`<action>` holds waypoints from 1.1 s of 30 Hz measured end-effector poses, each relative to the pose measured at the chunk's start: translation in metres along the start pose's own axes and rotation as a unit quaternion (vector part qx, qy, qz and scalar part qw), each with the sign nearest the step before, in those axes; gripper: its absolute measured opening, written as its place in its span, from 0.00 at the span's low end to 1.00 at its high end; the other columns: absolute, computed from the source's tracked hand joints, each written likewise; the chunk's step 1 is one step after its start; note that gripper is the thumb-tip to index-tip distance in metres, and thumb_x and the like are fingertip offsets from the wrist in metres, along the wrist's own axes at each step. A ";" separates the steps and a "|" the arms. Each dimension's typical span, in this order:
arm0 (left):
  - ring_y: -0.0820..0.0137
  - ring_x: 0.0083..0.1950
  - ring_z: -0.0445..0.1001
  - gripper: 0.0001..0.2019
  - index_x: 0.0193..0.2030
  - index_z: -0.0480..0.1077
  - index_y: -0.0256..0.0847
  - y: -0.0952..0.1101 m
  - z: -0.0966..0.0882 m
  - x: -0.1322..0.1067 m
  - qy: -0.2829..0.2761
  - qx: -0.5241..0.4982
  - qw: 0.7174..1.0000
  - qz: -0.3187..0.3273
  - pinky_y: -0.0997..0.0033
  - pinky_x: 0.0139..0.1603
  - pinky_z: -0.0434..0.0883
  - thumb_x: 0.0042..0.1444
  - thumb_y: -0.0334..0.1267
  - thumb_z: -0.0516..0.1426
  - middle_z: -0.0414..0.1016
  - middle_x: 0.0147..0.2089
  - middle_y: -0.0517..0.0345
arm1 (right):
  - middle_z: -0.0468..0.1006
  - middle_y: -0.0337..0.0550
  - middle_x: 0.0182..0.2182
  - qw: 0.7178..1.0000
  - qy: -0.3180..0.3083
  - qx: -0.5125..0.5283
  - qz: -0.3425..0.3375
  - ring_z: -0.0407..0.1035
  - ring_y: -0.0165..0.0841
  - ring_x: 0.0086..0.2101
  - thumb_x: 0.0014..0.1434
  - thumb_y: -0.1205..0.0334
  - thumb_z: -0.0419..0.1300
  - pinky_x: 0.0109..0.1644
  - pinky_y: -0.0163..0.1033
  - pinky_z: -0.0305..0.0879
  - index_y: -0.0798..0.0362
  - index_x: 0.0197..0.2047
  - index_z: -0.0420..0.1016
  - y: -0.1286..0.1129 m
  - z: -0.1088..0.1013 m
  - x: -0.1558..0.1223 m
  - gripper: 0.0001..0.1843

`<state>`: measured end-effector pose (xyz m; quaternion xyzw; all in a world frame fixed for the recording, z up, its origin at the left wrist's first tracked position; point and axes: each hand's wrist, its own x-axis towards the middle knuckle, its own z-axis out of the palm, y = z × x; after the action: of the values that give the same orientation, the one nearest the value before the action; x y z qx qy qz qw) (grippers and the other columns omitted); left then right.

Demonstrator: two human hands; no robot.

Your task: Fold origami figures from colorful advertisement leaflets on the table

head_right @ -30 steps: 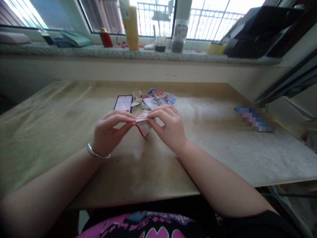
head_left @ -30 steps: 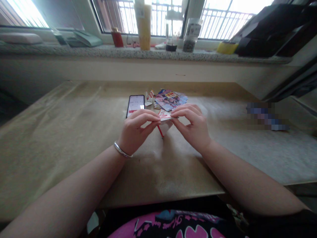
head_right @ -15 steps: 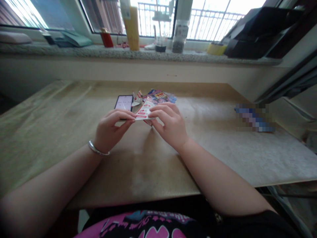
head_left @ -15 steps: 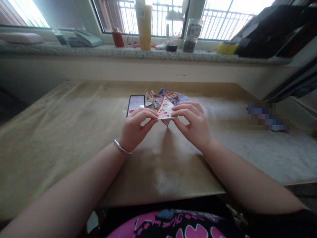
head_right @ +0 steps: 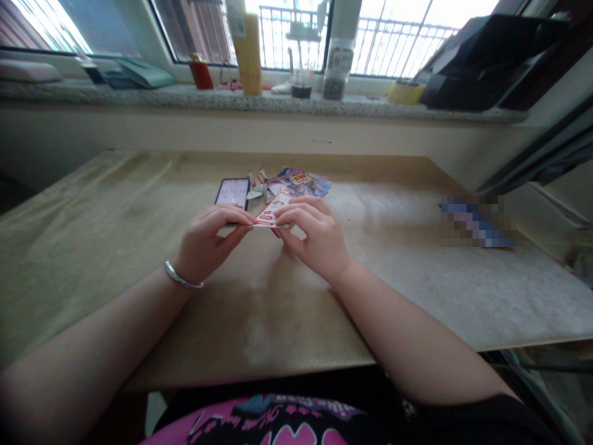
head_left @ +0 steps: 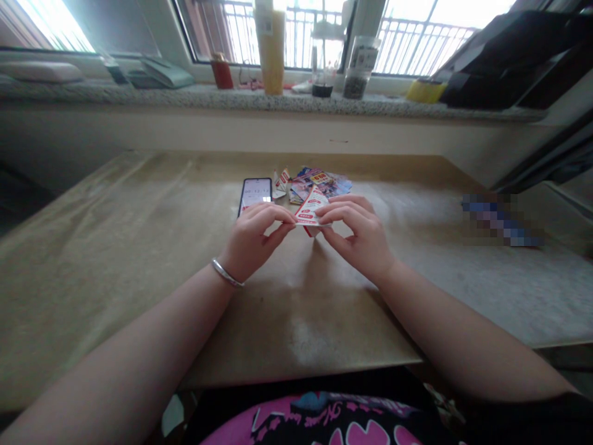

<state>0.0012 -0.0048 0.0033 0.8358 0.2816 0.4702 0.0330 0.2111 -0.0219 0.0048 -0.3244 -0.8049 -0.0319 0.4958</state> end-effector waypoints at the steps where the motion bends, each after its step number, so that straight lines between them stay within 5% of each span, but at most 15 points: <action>1: 0.70 0.40 0.74 0.02 0.34 0.69 0.40 0.000 0.000 0.000 0.000 0.003 1.000 0.000 0.65 0.46 0.71 0.57 0.34 0.56 0.77 0.36 0.57 | 0.80 0.37 0.36 1.000 -0.001 0.003 0.002 0.70 0.35 0.43 0.57 0.64 0.59 0.52 0.48 0.64 0.47 0.33 0.71 0.000 0.000 0.000 0.02; 10: 0.71 0.36 0.72 0.01 0.33 0.71 0.42 -0.003 0.002 -0.001 -0.002 0.092 0.992 0.086 0.66 0.45 0.69 0.54 0.35 0.59 0.75 0.32 0.60 | 0.80 0.37 0.35 1.000 -0.016 0.020 -0.002 0.70 0.35 0.44 0.56 0.65 0.61 0.51 0.46 0.66 0.48 0.33 0.74 -0.003 0.002 -0.002 0.02; 33: 0.73 0.33 0.69 0.03 0.31 0.69 0.43 0.009 0.004 -0.001 -0.018 0.123 0.987 0.099 0.69 0.40 0.66 0.55 0.35 0.58 0.73 0.31 0.62 | 0.81 0.36 0.35 0.998 -0.047 0.041 -0.013 0.69 0.35 0.45 0.56 0.65 0.60 0.51 0.46 0.66 0.47 0.33 0.73 -0.010 0.001 0.000 0.03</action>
<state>0.0073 -0.0119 0.0030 0.8656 0.2523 0.4178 -0.1116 0.2051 -0.0293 0.0070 -0.2942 -0.8322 0.0095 0.4699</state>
